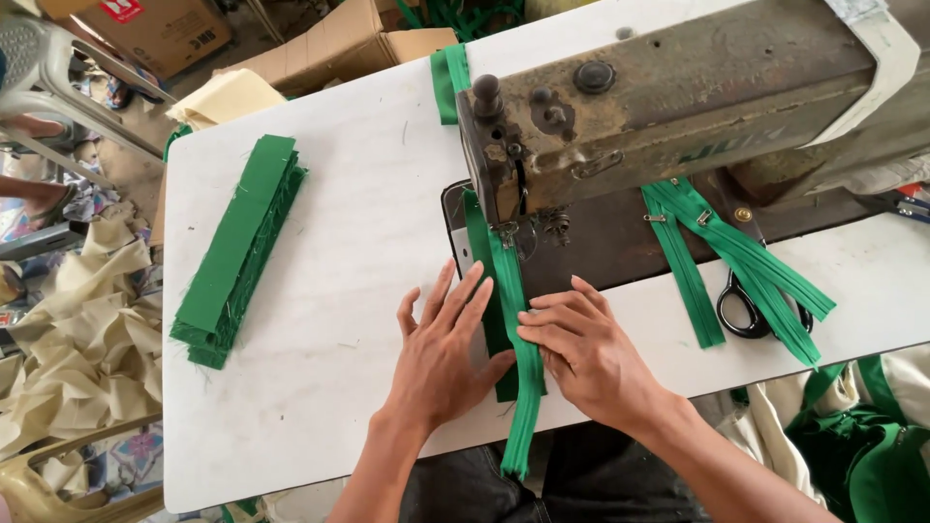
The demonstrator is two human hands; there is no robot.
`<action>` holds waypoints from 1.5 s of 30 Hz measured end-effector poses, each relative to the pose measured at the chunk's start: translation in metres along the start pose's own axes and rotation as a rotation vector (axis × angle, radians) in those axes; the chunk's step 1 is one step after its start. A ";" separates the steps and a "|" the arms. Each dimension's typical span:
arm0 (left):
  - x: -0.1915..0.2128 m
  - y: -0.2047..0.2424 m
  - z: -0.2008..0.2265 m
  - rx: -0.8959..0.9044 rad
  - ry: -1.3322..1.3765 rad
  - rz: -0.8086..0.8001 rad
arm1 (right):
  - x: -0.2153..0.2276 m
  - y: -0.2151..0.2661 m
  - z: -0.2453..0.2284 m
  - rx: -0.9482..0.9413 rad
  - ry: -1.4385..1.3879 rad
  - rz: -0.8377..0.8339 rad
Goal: Sewing green fabric strips using an industrial sewing machine on a factory floor
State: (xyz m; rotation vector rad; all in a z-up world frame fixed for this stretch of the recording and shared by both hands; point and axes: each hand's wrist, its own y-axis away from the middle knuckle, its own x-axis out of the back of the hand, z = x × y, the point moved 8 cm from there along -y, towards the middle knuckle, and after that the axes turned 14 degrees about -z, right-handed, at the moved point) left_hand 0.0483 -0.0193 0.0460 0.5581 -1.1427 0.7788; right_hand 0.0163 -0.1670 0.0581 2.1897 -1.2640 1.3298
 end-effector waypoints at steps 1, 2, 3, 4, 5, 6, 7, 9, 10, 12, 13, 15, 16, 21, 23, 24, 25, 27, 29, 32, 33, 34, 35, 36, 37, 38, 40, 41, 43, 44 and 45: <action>-0.003 -0.002 -0.002 0.027 -0.018 -0.022 | 0.003 0.000 -0.002 0.012 -0.004 0.027; -0.003 -0.005 -0.004 0.029 -0.012 -0.023 | 0.001 0.000 -0.002 0.010 -0.005 0.022; -0.002 -0.008 -0.005 0.023 -0.015 -0.019 | -0.001 0.000 -0.003 0.014 0.030 0.013; -0.002 -0.011 -0.005 0.016 -0.015 -0.014 | -0.002 0.000 -0.003 0.016 0.068 0.002; -0.002 -0.011 -0.006 0.016 -0.006 -0.015 | -0.002 0.000 -0.005 0.012 0.070 -0.005; -0.006 -0.012 -0.007 0.014 0.002 -0.062 | -0.001 0.000 -0.009 0.025 0.094 -0.004; -0.010 -0.013 -0.009 0.012 0.011 -0.108 | 0.001 0.000 -0.012 0.038 0.118 -0.002; -0.013 -0.012 -0.008 0.003 0.006 -0.111 | -0.001 0.001 -0.012 0.041 0.156 -0.021; -0.014 -0.011 -0.008 -0.006 -0.009 -0.113 | -0.002 0.001 -0.013 0.049 0.194 -0.030; -0.013 -0.010 -0.007 -0.012 -0.028 -0.098 | -0.002 -0.001 -0.015 0.048 0.208 -0.040; -0.011 -0.009 -0.005 -0.018 -0.051 -0.080 | -0.002 -0.002 -0.017 0.051 0.223 -0.046; -0.008 -0.008 -0.002 -0.035 -0.042 -0.067 | -0.001 -0.001 -0.019 0.054 0.261 -0.076; -0.005 -0.008 -0.001 -0.052 -0.035 -0.053 | -0.002 -0.002 -0.020 0.057 0.298 -0.104; -0.005 -0.009 0.003 -0.036 -0.028 -0.070 | -0.005 0.002 -0.022 0.063 0.347 -0.177; -0.004 -0.010 0.006 -0.030 -0.034 -0.071 | -0.006 0.003 -0.020 0.055 0.358 -0.193; -0.004 -0.011 0.006 -0.021 -0.040 -0.075 | -0.006 0.003 -0.019 0.064 0.364 -0.199; -0.004 -0.012 0.006 -0.012 -0.045 -0.080 | -0.006 0.003 -0.018 0.073 0.370 -0.205; -0.003 -0.016 0.002 -0.009 -0.045 -0.087 | 0.000 -0.003 -0.018 0.078 0.386 -0.180; -0.007 -0.021 -0.003 -0.001 -0.031 -0.104 | 0.001 -0.007 -0.013 0.078 0.394 -0.172; -0.010 -0.035 -0.014 0.019 -0.118 -0.122 | 0.000 -0.016 0.004 0.052 0.389 -0.168; -0.007 -0.039 -0.016 0.021 -0.101 -0.106 | 0.003 -0.020 0.007 0.061 0.385 -0.153; -0.003 -0.044 -0.020 0.024 -0.090 -0.086 | 0.006 -0.025 0.009 0.073 0.381 -0.134; -0.003 -0.045 -0.020 0.022 -0.091 -0.086 | 0.005 -0.025 0.010 0.072 0.382 -0.133; -0.002 -0.046 -0.020 0.023 -0.075 -0.080 | 0.005 -0.027 0.011 0.068 0.402 -0.137; -0.001 -0.048 -0.021 0.024 -0.059 -0.075 | 0.004 -0.029 0.013 0.063 0.422 -0.140; -0.001 -0.044 -0.017 0.025 -0.059 -0.076 | 0.005 -0.028 0.010 0.063 0.421 -0.140; -0.002 -0.036 -0.007 0.001 -0.065 -0.068 | 0.008 -0.025 0.004 0.105 0.388 -0.120; -0.004 -0.034 -0.005 0.002 -0.065 -0.070 | 0.007 -0.022 0.003 0.104 0.386 -0.121; -0.008 -0.027 -0.006 0.043 0.004 -0.049 | 0.007 -0.015 0.000 0.124 0.309 -0.073; -0.008 -0.027 -0.005 0.048 0.005 -0.052 | 0.008 -0.015 0.000 0.126 0.304 -0.075; -0.008 -0.026 -0.004 0.047 0.031 -0.044 | 0.007 -0.015 -0.001 0.137 0.319 -0.093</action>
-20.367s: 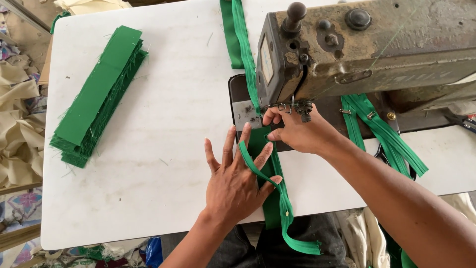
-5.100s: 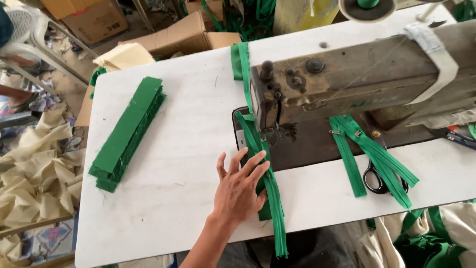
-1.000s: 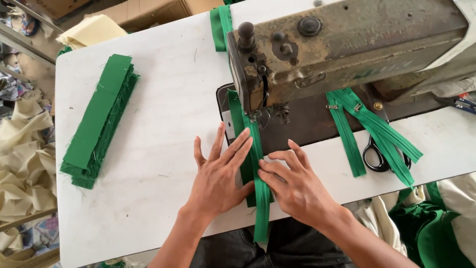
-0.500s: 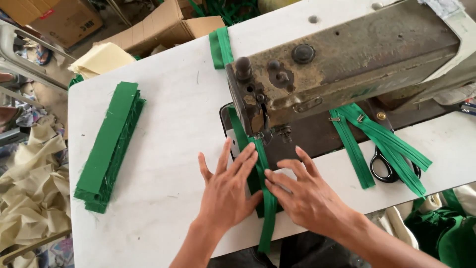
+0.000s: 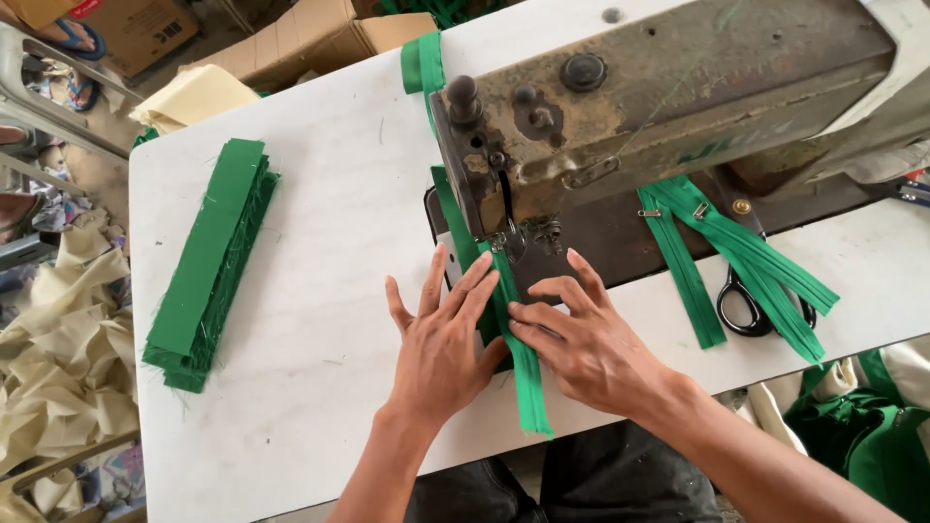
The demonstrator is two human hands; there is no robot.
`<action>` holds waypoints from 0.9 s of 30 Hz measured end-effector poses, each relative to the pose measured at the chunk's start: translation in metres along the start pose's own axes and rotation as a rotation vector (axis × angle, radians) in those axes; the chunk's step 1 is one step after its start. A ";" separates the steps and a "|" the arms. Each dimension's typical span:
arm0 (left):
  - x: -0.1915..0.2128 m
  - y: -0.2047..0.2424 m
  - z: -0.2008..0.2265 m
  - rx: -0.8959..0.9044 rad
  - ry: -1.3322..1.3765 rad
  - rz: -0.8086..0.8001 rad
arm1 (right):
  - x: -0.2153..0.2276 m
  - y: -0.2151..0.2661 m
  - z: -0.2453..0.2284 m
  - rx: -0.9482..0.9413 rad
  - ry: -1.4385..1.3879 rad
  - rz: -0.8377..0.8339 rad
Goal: Sewing green fabric strips using an industrial sewing machine on a factory floor
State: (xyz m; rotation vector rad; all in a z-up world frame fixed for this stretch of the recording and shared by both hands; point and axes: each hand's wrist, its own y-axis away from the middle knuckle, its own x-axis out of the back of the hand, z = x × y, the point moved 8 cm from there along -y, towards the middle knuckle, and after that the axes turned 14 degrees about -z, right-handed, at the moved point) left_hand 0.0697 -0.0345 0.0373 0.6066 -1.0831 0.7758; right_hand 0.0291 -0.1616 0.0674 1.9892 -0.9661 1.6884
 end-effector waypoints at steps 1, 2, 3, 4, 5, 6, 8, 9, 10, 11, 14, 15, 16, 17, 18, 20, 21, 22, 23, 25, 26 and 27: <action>0.002 -0.001 0.001 -0.006 0.023 0.009 | 0.000 -0.001 0.000 0.012 0.017 -0.013; 0.001 0.000 0.001 -0.005 0.020 0.007 | 0.002 -0.002 0.000 0.012 0.015 -0.011; 0.001 0.000 0.001 -0.004 0.012 0.018 | 0.003 -0.003 -0.001 0.017 0.029 -0.010; 0.001 0.000 0.001 -0.003 0.004 0.028 | 0.004 -0.005 -0.001 0.021 0.043 -0.009; 0.001 0.000 0.001 -0.001 -0.001 0.025 | 0.005 -0.005 0.000 0.022 0.039 -0.005; 0.002 0.000 0.001 -0.005 0.001 0.029 | 0.005 -0.005 0.001 0.018 0.043 -0.014; 0.001 0.001 0.002 -0.006 0.001 0.025 | 0.005 -0.006 0.001 0.013 0.039 -0.023; 0.002 0.001 0.002 -0.002 -0.007 0.027 | 0.006 -0.006 0.000 0.013 0.062 -0.029; 0.003 0.000 0.003 0.001 -0.014 0.029 | 0.008 -0.007 0.000 0.013 0.084 -0.034; 0.005 0.000 0.003 -0.001 -0.018 0.029 | 0.008 -0.007 0.000 0.012 0.084 -0.030; 0.009 -0.002 0.003 -0.007 -0.027 0.020 | 0.007 -0.007 0.002 0.011 0.072 -0.033; 0.010 -0.004 0.002 -0.005 -0.012 0.008 | 0.005 -0.007 0.003 0.010 0.066 -0.046; 0.011 -0.006 0.002 -0.003 0.002 -0.004 | 0.004 -0.008 0.004 0.008 0.061 -0.059; 0.011 -0.010 -0.002 -0.008 0.003 -0.007 | 0.002 -0.010 0.008 0.002 0.061 -0.060; 0.011 -0.014 -0.006 0.002 0.000 -0.022 | 0.000 -0.012 0.012 -0.008 0.063 -0.051; 0.010 -0.023 -0.013 0.012 0.000 -0.033 | -0.005 -0.015 0.022 -0.016 0.069 -0.047; 0.011 -0.027 -0.017 0.016 0.008 -0.032 | -0.009 -0.018 0.027 -0.028 0.077 -0.058; 0.012 -0.030 -0.021 0.019 0.016 -0.030 | -0.012 -0.020 0.032 -0.039 0.084 -0.068; 0.016 -0.032 -0.020 0.018 0.013 -0.023 | -0.012 -0.023 0.032 -0.036 0.090 -0.064; 0.015 -0.036 -0.021 0.088 -0.052 -0.115 | 0.000 -0.024 0.031 -0.075 0.153 0.085; 0.014 -0.033 -0.019 0.088 -0.052 -0.112 | -0.001 -0.023 0.029 -0.073 0.156 0.085; 0.013 -0.032 -0.017 0.101 -0.072 -0.105 | 0.000 -0.020 0.027 -0.050 0.145 0.125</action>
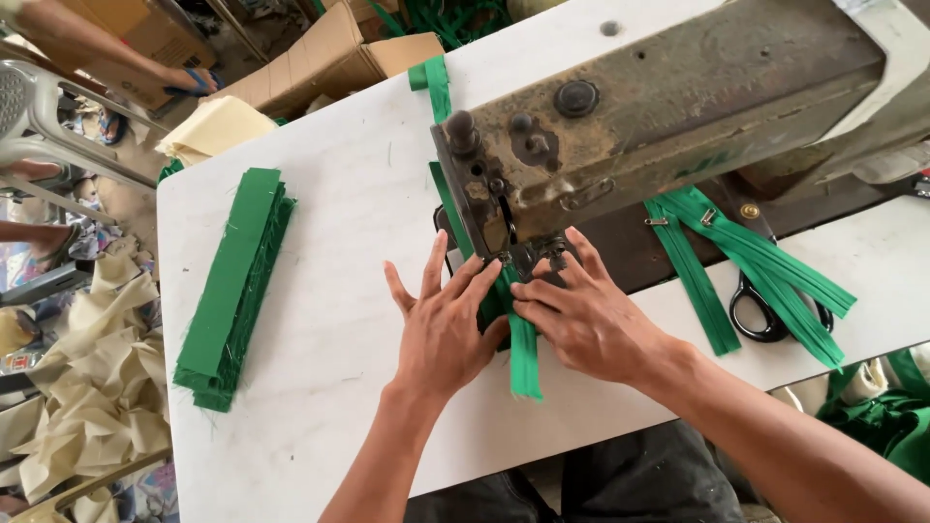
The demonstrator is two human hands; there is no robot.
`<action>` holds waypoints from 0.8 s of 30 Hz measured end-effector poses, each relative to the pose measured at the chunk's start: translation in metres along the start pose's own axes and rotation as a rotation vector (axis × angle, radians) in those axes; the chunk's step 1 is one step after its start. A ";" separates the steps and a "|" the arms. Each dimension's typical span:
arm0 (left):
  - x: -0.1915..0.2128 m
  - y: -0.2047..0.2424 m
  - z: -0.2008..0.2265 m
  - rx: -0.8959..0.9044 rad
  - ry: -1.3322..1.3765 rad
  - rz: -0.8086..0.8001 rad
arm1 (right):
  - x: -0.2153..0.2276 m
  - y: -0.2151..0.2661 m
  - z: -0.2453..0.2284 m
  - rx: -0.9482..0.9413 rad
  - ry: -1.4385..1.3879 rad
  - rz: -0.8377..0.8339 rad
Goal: Sewing green fabric strips using an industrial sewing machine on a factory floor
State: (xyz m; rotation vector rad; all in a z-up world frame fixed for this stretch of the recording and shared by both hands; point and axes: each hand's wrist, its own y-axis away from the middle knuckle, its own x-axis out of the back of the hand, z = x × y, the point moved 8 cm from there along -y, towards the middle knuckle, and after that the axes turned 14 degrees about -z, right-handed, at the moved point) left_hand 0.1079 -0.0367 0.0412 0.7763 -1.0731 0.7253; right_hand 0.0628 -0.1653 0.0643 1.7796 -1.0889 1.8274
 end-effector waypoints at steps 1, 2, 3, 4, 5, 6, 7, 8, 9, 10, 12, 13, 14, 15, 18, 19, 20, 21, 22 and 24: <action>-0.001 0.001 0.001 0.015 -0.018 0.007 | 0.001 0.002 -0.001 0.019 -0.013 0.041; -0.002 0.003 0.003 0.016 -0.017 0.010 | 0.002 0.004 -0.003 0.021 -0.011 0.041; -0.002 0.005 0.004 0.017 0.015 0.018 | 0.003 0.006 -0.004 0.022 -0.017 0.055; -0.005 0.009 0.006 0.024 0.050 0.021 | 0.003 0.009 -0.007 0.023 -0.029 0.064; -0.009 0.011 0.005 0.029 0.055 0.016 | 0.001 0.011 -0.009 0.025 -0.034 0.059; -0.008 0.012 0.005 0.017 0.064 0.054 | 0.001 0.011 -0.008 0.017 -0.045 0.069; -0.006 0.012 0.004 0.005 0.073 0.091 | 0.002 0.011 -0.007 0.009 -0.056 0.080; -0.009 0.014 0.004 0.008 0.073 0.093 | 0.001 0.011 -0.007 0.012 -0.056 0.080; -0.010 0.015 0.005 0.002 0.065 0.114 | -0.001 0.012 -0.006 0.006 -0.065 0.071; -0.010 0.016 0.006 -0.006 0.056 0.133 | -0.002 0.012 -0.004 -0.003 -0.075 0.064; -0.014 0.016 0.007 -0.012 0.046 0.153 | -0.002 0.011 -0.004 -0.006 -0.084 0.052; -0.015 0.017 0.007 -0.018 0.038 0.174 | -0.003 0.010 -0.004 -0.008 -0.093 0.037; -0.017 0.018 0.006 -0.016 0.036 0.174 | -0.003 0.011 -0.004 -0.007 -0.094 0.039; -0.017 0.019 0.006 -0.023 0.011 0.191 | -0.003 0.010 -0.004 -0.005 -0.084 0.032; -0.008 0.014 0.004 -0.022 0.006 0.170 | -0.006 0.006 0.001 -0.004 -0.054 0.028; -0.007 0.012 0.003 -0.013 0.031 0.125 | -0.008 0.006 0.002 -0.008 -0.041 0.024; -0.008 0.008 0.000 -0.012 0.036 0.121 | -0.008 0.002 0.004 -0.008 -0.044 0.018; -0.008 0.005 -0.004 -0.006 0.030 0.118 | -0.008 -0.001 0.005 -0.012 -0.014 0.019; -0.005 -0.001 -0.008 0.001 0.022 0.126 | -0.006 -0.007 0.009 -0.008 0.024 0.025; -0.003 -0.002 -0.008 0.005 0.035 0.123 | -0.011 -0.007 0.012 0.014 0.004 0.020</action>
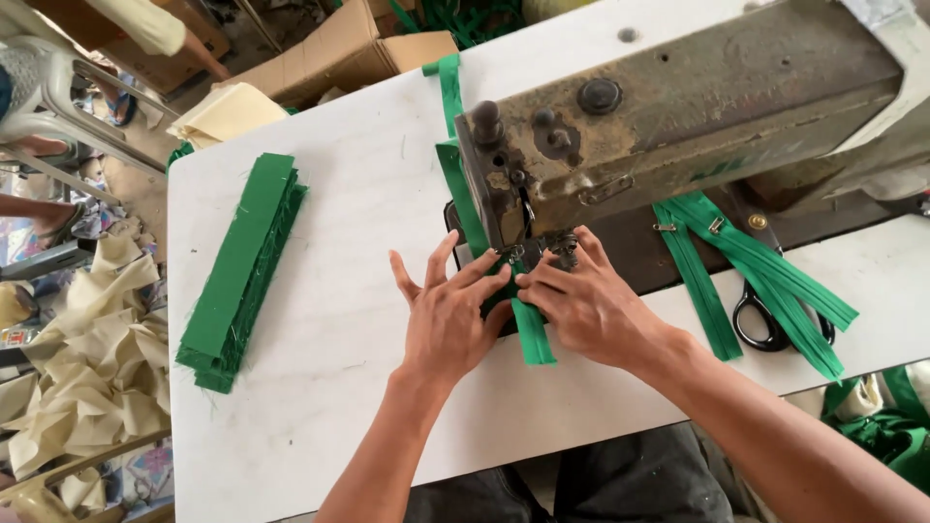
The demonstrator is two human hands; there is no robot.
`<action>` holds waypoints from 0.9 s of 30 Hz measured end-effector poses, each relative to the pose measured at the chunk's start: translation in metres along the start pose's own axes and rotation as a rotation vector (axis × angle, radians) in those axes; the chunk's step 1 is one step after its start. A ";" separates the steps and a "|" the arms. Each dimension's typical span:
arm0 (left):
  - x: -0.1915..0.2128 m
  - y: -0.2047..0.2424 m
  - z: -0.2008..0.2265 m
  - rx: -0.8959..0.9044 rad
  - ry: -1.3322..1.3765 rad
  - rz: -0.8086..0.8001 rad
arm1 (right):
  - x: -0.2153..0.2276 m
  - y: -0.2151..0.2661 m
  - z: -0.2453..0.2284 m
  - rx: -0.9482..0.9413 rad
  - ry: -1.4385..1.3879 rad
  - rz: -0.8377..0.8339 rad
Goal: Sewing green fabric strips using an industrial sewing machine on a factory floor
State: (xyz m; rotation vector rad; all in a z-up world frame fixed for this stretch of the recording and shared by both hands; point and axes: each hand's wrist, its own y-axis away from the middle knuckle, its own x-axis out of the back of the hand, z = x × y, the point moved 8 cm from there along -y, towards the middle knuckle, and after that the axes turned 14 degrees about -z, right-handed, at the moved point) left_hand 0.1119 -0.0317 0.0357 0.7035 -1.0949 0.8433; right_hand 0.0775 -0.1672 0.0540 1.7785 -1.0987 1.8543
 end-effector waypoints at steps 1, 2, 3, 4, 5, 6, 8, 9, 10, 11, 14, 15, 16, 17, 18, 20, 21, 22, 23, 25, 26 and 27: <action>0.000 -0.001 0.000 0.001 0.010 -0.009 | -0.003 0.000 0.002 0.015 -0.024 -0.004; -0.002 0.000 0.000 0.002 0.012 -0.008 | -0.001 0.000 0.002 0.017 -0.023 -0.005; -0.003 0.002 0.001 0.003 0.004 -0.003 | 0.002 0.000 0.002 0.015 -0.038 -0.005; -0.003 0.001 0.001 0.006 -0.001 0.009 | 0.006 -0.001 0.004 0.019 -0.047 -0.006; -0.003 0.001 0.000 0.010 0.003 0.017 | 0.002 -0.002 0.006 0.027 -0.042 -0.008; -0.005 0.000 -0.001 0.015 0.011 -0.001 | -0.002 -0.002 0.012 -0.012 -0.088 -0.019; -0.006 -0.001 -0.001 0.022 0.024 -0.012 | -0.009 -0.002 0.019 -0.046 -0.128 -0.031; -0.006 -0.001 -0.001 0.023 0.025 -0.011 | -0.013 -0.002 0.025 -0.089 -0.194 -0.038; -0.005 -0.001 -0.001 0.026 0.025 -0.012 | -0.018 -0.002 0.031 -0.131 -0.264 -0.044; -0.006 0.000 -0.001 0.029 0.027 -0.009 | -0.018 0.000 0.033 -0.127 -0.262 -0.045; -0.007 0.002 0.000 0.012 0.009 -0.008 | -0.028 0.001 0.041 -0.175 -0.337 -0.149; -0.007 0.003 0.002 0.008 0.013 0.015 | -0.027 0.000 0.042 -0.177 -0.358 -0.160; -0.007 0.004 0.004 0.002 0.017 0.036 | -0.027 -0.001 0.043 -0.183 -0.379 -0.172; -0.009 0.005 0.004 -0.001 0.019 0.032 | -0.028 -0.001 0.043 -0.188 -0.380 -0.173; -0.010 0.005 0.003 -0.003 0.045 0.043 | -0.030 -0.001 0.044 -0.209 -0.403 -0.179; -0.010 0.006 0.002 -0.004 0.072 0.053 | -0.031 -0.002 0.045 -0.233 -0.427 -0.187; -0.009 0.006 0.002 -0.010 0.099 0.048 | -0.030 -0.002 0.045 -0.242 -0.442 -0.198; -0.007 0.007 0.002 -0.015 0.126 0.042 | -0.030 -0.003 0.045 -0.251 -0.458 -0.208; -0.007 0.007 0.001 -0.014 0.126 0.040 | -0.029 -0.003 0.045 -0.252 -0.460 -0.209; -0.007 0.008 0.000 -0.019 0.167 0.036 | -0.031 -0.003 0.046 -0.277 -0.457 -0.244; -0.008 0.008 0.000 -0.017 0.168 0.034 | -0.033 -0.002 0.047 -0.277 -0.460 -0.246; -0.009 0.008 -0.001 -0.011 0.177 0.034 | -0.035 -0.001 0.048 -0.275 -0.446 -0.242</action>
